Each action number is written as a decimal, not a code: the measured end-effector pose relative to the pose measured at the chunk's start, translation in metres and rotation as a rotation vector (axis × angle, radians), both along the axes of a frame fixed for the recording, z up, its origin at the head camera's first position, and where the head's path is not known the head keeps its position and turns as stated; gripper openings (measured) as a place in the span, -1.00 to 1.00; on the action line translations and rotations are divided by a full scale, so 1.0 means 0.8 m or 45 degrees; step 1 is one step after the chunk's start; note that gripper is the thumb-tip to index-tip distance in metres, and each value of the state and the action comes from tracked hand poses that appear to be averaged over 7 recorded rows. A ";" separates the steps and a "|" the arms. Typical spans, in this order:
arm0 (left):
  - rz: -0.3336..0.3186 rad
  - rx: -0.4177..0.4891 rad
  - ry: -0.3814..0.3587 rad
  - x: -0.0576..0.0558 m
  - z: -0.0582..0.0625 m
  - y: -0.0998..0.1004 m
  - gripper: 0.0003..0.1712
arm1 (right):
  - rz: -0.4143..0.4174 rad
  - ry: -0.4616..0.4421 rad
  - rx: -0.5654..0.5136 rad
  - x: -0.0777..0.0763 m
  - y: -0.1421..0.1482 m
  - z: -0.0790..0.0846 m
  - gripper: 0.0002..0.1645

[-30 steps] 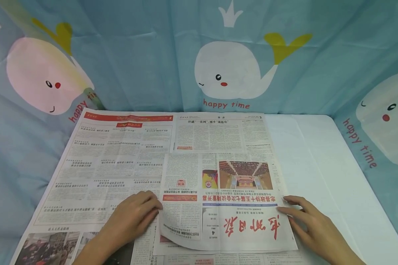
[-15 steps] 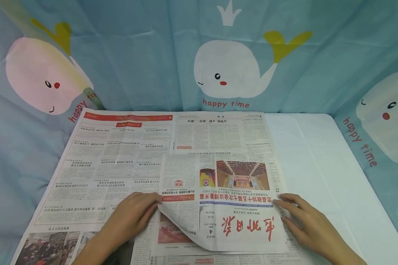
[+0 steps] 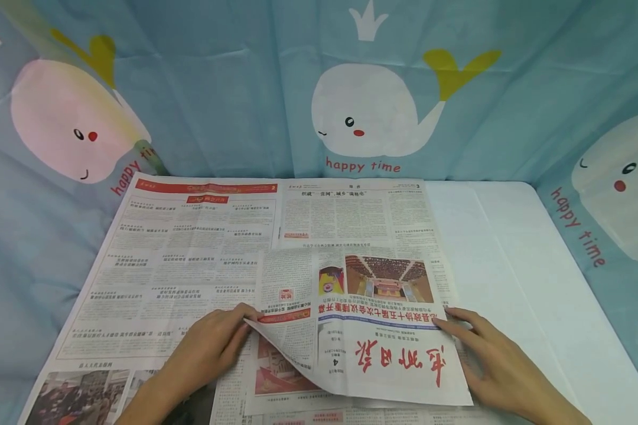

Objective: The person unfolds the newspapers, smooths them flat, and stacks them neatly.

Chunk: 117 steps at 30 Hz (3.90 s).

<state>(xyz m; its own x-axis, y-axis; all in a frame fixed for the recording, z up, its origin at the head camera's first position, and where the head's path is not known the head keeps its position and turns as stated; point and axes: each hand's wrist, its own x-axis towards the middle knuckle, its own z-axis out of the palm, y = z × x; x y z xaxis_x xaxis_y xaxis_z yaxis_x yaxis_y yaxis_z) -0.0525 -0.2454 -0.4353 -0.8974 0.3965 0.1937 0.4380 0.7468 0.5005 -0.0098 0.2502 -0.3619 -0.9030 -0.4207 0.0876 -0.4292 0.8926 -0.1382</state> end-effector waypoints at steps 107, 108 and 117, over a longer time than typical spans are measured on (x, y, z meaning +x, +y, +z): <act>-0.086 0.484 -0.459 -0.017 0.020 0.002 -0.67 | -0.026 0.074 -0.722 -0.032 0.007 -0.001 -0.48; -0.079 0.495 -0.445 -0.019 0.020 0.003 -0.66 | -0.039 0.077 -0.731 -0.034 0.006 0.000 -0.50; 0.051 0.634 -0.360 -0.061 0.031 0.012 -0.71 | -0.238 0.001 -0.851 -0.061 0.003 0.012 -0.75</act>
<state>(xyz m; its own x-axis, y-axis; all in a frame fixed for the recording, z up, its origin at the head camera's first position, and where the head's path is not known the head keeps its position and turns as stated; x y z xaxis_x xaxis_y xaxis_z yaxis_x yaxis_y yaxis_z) -0.1016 -0.2357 -0.4105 -0.9540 0.2833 0.0986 0.2120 0.4042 0.8898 -0.0586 0.2528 -0.3523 -0.9549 -0.1138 0.2742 -0.2768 0.6752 -0.6837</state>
